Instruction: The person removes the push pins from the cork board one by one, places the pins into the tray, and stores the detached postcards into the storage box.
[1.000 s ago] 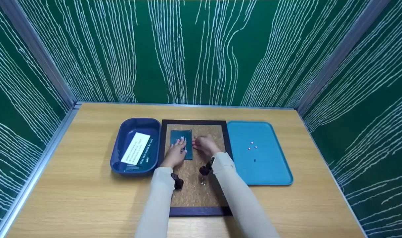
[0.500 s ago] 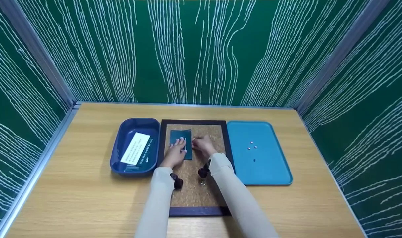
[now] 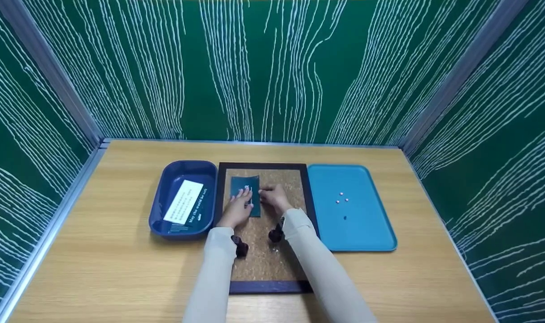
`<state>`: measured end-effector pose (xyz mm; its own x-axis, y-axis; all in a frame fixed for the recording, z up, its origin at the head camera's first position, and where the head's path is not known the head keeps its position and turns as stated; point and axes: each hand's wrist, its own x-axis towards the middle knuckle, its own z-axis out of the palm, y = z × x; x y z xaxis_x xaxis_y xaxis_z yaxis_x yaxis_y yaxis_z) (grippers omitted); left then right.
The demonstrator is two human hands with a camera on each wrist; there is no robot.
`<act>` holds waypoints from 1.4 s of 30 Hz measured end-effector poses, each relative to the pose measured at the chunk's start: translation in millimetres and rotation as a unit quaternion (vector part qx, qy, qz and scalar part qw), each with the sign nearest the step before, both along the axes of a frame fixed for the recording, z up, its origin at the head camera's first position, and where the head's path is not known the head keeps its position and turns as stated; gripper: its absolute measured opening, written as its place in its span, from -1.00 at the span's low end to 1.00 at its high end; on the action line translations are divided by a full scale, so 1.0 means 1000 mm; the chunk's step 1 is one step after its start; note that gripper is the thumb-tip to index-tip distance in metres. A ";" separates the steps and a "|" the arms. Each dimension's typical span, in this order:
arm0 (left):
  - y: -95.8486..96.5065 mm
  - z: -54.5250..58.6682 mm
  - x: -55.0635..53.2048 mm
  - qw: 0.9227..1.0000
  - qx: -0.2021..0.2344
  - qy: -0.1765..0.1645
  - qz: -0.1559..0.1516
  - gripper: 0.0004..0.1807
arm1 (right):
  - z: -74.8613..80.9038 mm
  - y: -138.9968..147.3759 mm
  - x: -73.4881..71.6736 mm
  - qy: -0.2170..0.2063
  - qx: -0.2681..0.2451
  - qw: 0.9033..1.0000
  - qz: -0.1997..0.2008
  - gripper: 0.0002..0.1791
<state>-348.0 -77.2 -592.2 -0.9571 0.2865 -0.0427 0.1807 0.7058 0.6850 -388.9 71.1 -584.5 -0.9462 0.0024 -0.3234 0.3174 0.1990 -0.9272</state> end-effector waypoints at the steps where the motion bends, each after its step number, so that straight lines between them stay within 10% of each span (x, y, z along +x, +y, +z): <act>1: 0.000 0.000 0.000 1.000 0.001 -0.001 0.001 -0.46 | 0.000 0.000 0.000 0.000 0.001 1.000 0.002 -0.67; 26: 0.001 0.009 0.002 0.998 -0.059 -0.022 -0.013 -0.45 | -0.006 -0.003 0.001 0.035 0.088 0.995 0.010 -0.80; 42: -0.017 0.046 0.007 0.996 0.078 -0.035 0.023 -0.40 | -0.006 0.000 0.001 0.022 0.081 0.996 0.009 -0.82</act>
<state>-341.0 -93.9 -545.8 -0.9656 0.2513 -0.0674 0.0997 0.5967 0.7962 -388.4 70.9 -590.5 -0.9597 0.0345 -0.2790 0.2730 0.3518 -0.8954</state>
